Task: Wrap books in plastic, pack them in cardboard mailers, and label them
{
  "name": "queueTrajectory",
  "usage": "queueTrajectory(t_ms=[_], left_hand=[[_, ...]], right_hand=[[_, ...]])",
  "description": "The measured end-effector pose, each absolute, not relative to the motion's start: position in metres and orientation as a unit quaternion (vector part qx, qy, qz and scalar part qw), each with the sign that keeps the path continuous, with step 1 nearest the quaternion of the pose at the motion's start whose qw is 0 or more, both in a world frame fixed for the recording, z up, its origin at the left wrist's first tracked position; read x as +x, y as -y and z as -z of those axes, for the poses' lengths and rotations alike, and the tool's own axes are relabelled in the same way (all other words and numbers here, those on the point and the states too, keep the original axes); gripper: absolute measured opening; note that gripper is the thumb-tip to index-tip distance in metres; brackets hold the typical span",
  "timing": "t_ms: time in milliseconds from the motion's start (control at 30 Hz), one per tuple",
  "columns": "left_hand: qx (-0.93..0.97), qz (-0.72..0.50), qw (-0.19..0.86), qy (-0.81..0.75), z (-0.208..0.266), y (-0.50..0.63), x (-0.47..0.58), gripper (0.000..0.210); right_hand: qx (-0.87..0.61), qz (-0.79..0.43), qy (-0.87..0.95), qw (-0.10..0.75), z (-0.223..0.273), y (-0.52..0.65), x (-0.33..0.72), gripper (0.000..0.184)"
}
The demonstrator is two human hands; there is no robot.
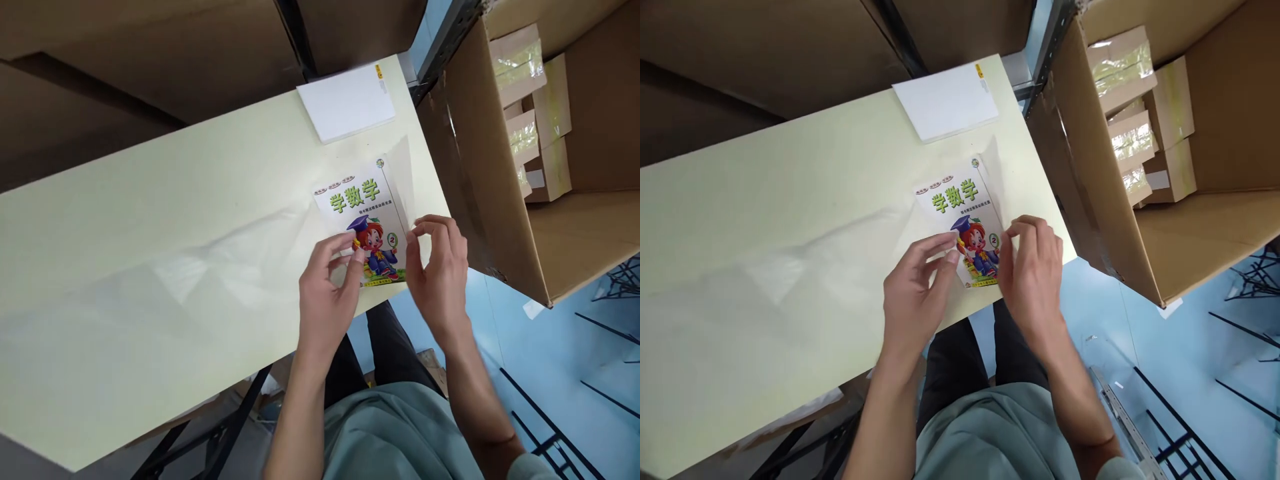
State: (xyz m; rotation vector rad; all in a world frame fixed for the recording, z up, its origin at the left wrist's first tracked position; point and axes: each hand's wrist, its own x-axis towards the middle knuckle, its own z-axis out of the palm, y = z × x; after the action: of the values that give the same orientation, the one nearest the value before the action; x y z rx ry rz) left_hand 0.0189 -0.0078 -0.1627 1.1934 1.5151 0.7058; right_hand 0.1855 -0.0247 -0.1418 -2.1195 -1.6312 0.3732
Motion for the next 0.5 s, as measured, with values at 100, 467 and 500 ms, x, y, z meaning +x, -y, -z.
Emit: queueTrajectory(t_ms=[100,467,500], left_hand=[[0.424,-0.323,0.598,-0.599,0.136,0.011,0.005,0.045],[0.231,-0.320,0.478,-0.784,0.143,0.019,-0.088,0.029],[0.212,-0.325,0.488,-0.782,0.151,0.019,-0.095,0.028]], right_hand=[[-0.736,-0.156,0.616,0.233,0.107,0.033,0.146,0.012],[-0.525,-0.460,0.693,0.180,0.089,0.071,0.054,0.027],[-0.510,-0.496,0.687,0.149,0.093,0.072,0.054,0.029]])
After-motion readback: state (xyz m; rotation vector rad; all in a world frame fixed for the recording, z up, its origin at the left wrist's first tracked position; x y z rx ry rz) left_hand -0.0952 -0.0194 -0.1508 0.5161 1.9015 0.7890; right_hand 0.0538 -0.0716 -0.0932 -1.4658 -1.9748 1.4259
